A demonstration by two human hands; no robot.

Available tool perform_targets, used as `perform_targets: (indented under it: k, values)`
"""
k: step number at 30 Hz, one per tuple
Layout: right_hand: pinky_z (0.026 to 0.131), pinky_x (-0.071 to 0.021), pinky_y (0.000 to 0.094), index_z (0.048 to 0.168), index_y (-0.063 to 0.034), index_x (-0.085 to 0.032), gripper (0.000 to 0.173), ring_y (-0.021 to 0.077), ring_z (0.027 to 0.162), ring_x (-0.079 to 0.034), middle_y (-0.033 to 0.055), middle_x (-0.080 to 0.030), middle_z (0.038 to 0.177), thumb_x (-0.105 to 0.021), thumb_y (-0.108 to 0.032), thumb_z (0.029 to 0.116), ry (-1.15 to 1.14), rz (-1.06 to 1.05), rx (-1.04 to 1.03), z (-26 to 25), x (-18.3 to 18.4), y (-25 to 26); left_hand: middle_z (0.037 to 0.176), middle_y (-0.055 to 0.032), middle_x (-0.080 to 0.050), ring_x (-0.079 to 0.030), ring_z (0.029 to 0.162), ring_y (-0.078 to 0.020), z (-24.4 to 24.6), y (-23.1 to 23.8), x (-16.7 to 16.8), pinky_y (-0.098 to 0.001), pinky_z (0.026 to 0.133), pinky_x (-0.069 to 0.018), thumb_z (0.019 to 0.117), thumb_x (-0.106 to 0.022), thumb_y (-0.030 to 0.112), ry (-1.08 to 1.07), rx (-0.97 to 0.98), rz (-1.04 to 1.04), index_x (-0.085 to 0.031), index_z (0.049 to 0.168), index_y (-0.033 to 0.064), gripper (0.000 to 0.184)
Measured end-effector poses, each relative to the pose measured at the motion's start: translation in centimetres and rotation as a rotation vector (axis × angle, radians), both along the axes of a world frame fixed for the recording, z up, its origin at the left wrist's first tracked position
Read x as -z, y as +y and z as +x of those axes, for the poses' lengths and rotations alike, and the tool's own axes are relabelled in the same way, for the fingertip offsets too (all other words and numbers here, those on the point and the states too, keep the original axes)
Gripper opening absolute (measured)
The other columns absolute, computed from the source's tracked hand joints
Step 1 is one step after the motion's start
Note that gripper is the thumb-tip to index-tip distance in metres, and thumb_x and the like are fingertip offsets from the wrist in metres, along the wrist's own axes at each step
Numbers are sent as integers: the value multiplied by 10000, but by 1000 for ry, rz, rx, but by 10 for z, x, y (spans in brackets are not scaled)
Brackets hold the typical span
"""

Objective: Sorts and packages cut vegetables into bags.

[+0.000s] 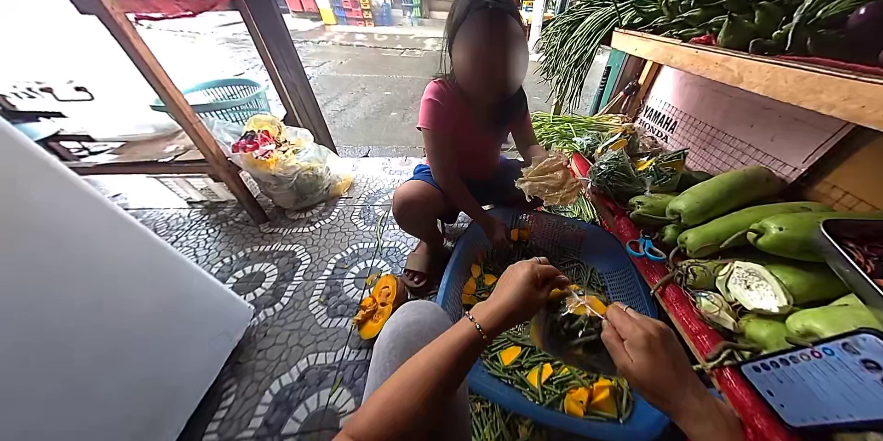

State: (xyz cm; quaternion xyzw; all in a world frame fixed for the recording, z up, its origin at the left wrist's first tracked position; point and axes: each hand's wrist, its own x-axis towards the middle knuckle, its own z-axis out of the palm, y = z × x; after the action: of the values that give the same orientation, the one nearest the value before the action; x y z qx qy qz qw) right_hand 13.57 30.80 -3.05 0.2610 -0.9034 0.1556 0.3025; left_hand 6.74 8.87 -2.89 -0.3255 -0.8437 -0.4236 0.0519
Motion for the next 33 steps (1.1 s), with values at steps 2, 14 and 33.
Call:
perform_targets:
  k: [2, 14, 33]
  values:
    - [407, -438, 360, 641, -42, -550, 315, 228, 486, -574, 87, -517, 589, -438, -175, 904, 6, 65, 18, -3, 1, 6, 909, -174, -694, -681, 873, -286, 2, 1, 0, -466, 807, -526, 1077, -520, 224, -6, -11, -98, -735, 1014, -27, 337]
    - [558, -583, 423, 771, 21, -662, 99, 325, 652, -711, 187, -673, 753, -614, -41, 831, 36, 235, -4, 27, 19, -34, 749, 53, -590, -523, 609, 12, 13, 25, 1, -168, 597, -455, 1097, -476, 151, -841, 196, 236, -665, 1009, 5, 254]
    - [724, -512, 99, 972, -34, -728, 183, -40, 800, -626, 5, -678, 929, -569, -124, 980, -531, -631, -79, -6, -9, 7, 870, -118, -756, -723, 769, -177, 31, 43, 19, -283, 724, -581, 948, -654, 43, 559, -3, 244, -792, 982, 18, 144]
